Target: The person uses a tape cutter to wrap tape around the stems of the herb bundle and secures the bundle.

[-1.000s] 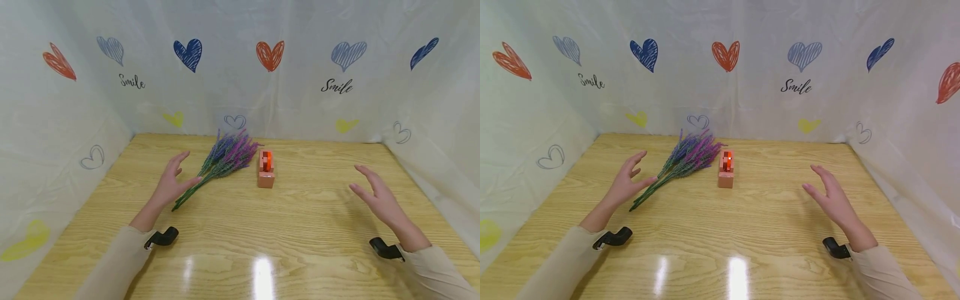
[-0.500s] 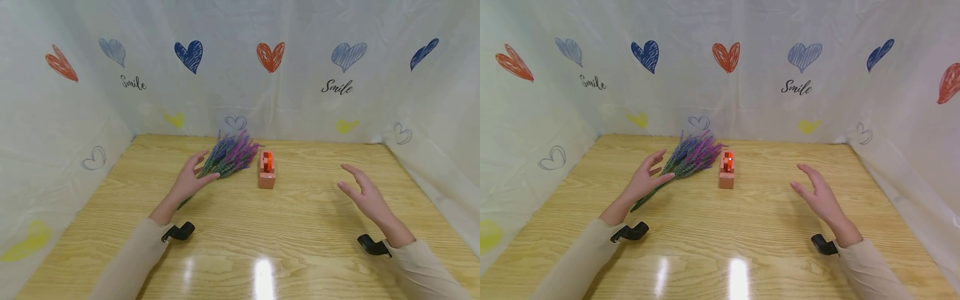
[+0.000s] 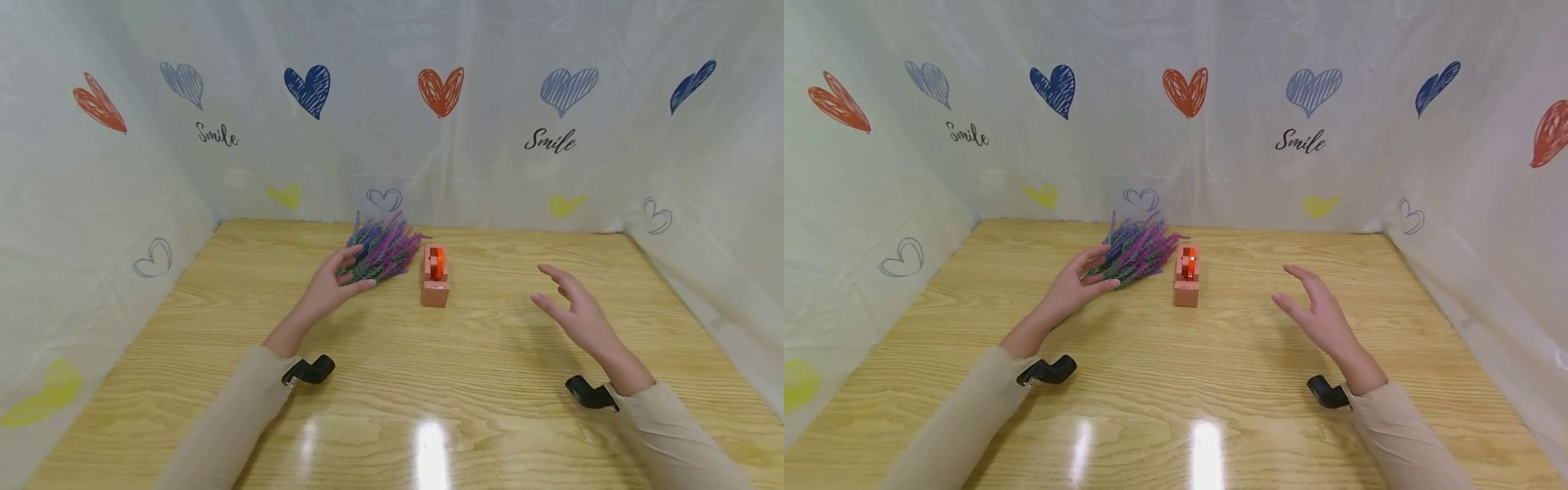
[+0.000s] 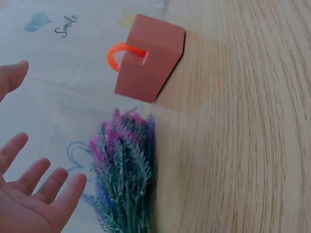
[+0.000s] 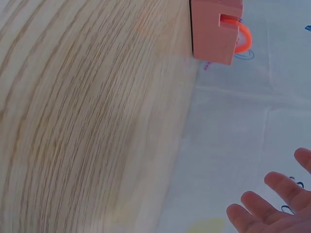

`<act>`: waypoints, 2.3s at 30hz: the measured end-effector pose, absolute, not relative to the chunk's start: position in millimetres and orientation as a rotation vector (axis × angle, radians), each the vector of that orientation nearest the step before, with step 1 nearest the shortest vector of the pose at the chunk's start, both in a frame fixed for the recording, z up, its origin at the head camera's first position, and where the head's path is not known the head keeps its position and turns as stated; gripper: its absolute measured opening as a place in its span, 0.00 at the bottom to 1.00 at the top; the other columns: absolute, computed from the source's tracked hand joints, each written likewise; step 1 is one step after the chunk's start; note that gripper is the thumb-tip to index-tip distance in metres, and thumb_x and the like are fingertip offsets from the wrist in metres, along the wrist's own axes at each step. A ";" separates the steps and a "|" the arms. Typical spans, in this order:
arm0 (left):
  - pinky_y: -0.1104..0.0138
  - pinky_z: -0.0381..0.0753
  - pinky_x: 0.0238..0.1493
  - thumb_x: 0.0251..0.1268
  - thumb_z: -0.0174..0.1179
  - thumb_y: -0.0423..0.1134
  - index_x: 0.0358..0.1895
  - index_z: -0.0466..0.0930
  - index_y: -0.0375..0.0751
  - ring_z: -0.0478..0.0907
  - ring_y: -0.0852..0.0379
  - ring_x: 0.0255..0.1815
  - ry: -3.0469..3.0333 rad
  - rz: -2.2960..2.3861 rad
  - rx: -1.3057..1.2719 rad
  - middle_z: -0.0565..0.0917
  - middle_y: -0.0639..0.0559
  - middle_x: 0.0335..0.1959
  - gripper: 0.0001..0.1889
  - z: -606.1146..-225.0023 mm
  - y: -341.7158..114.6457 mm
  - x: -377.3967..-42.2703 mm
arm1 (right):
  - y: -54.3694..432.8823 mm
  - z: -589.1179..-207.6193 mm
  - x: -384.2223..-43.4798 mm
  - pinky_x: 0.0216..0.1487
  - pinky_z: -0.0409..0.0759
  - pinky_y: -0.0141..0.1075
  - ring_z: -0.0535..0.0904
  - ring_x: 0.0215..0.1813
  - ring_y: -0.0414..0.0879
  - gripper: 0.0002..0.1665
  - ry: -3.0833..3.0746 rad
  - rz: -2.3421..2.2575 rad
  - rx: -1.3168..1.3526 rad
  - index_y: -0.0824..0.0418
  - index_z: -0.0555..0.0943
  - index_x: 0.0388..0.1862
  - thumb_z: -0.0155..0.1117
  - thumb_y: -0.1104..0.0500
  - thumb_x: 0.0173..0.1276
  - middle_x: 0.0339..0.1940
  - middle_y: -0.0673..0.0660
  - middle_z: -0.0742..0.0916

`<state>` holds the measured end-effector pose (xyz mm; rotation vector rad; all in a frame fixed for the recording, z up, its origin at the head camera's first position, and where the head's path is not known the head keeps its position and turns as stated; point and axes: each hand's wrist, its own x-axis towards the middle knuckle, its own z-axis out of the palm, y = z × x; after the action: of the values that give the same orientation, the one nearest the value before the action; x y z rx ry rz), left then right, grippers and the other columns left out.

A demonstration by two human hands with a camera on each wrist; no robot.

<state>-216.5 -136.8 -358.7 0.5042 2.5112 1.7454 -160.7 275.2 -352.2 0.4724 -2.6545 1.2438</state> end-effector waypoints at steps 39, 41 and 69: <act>0.59 0.77 0.47 0.61 0.63 0.38 0.66 0.66 0.41 0.74 0.47 0.53 2.160 1.707 0.421 0.70 0.40 0.61 0.29 -380.6 -65.3 -245.1 | 226.8 -358.4 -179.6 0.64 0.58 0.54 0.62 0.65 0.60 0.27 -2.649 1.401 0.555 0.70 0.68 0.63 0.59 0.59 0.69 0.62 0.66 0.71; 0.59 0.78 0.47 0.61 0.63 0.39 0.65 0.67 0.42 0.74 0.47 0.52 2.159 1.705 0.430 0.71 0.42 0.59 0.29 -380.4 -61.4 -247.2 | 224.4 -358.0 -180.2 0.64 0.58 0.53 0.62 0.65 0.60 0.27 -2.645 1.415 0.554 0.70 0.68 0.63 0.59 0.60 0.68 0.62 0.66 0.71; 0.63 0.77 0.48 0.59 0.65 0.38 0.63 0.70 0.49 0.69 0.49 0.58 2.115 1.709 0.381 0.72 0.46 0.58 0.27 -390.4 -42.9 -261.2 | 186.8 -375.9 -208.1 0.56 0.70 0.49 0.75 0.55 0.57 0.25 -2.711 1.697 0.442 0.69 0.73 0.58 0.60 0.55 0.68 0.54 0.66 0.79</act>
<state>-261.2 -42.9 -390.4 0.3813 2.1147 1.7091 -208.1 186.8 -375.9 0.4425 -2.7114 1.6973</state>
